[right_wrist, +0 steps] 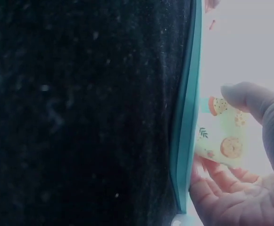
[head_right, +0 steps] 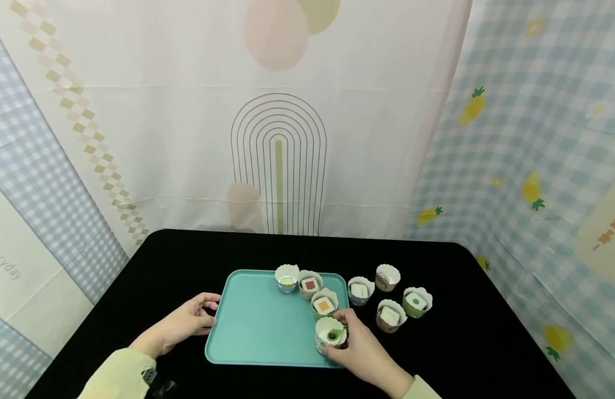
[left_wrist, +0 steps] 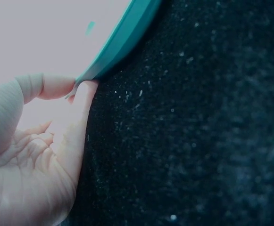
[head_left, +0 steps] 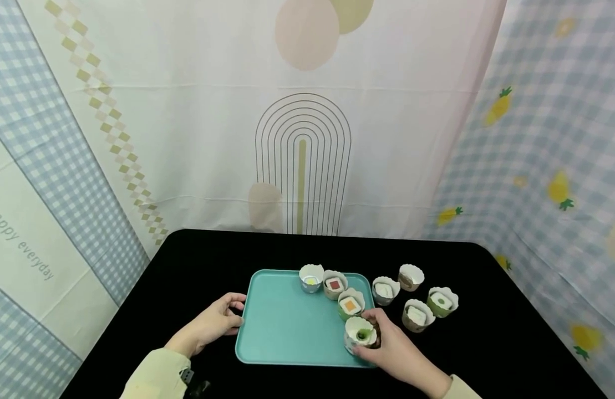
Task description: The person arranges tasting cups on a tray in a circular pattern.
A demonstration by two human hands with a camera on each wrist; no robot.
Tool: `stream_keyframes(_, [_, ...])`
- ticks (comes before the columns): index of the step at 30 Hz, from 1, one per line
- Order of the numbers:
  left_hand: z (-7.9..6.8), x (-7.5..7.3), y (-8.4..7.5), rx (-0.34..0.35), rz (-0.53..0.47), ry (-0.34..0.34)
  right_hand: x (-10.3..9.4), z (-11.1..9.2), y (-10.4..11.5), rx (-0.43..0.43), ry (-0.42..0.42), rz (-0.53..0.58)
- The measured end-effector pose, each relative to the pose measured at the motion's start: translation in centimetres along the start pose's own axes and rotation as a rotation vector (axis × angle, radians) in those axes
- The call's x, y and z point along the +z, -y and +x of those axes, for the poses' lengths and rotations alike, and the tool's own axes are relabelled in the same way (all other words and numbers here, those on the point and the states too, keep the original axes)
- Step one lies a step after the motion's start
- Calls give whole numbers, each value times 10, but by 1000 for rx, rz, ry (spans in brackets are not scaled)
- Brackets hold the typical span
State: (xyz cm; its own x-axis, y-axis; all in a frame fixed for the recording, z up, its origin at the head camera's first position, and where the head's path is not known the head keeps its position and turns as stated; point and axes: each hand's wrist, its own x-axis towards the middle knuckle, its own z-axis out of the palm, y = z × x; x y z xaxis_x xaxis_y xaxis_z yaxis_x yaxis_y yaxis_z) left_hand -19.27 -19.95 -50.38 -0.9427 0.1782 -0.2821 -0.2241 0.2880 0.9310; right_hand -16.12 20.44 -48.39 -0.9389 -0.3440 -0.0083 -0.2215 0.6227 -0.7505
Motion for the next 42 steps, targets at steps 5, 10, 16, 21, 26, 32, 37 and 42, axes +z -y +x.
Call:
stream_keyframes(5, [0, -1, 0, -1, -12, 10, -2, -1, 1, 31, 23, 109])
stream_keyframes(10, [-1, -1, -1, -4, -29, 13, -2, -3, 1, 62, -8, 231])
stream_keyframes(16, [-1, 0, -2, 4, -29, 24, 0, -1, 1, 77, -54, 255])
stream_keyframes(21, [0, 1, -2, 8, -29, 22, 5, 0, 3, 63, -55, 212])
stream_keyframes(26, [-1, 2, -1, 0, -24, 26, 6, -3, 5, 54, -54, 208])
stream_keyframes(32, [-1, 3, -5, 2, -23, 9, 3, -4, 6, 29, -35, 212])
stream_keyframes(37, [0, 3, -4, 6, -26, 1, -12, -8, 4, 13, -68, 180])
stream_keyframes(42, [1, 2, -1, 12, -26, -20, -43, -14, -8, -4, -204, 127])
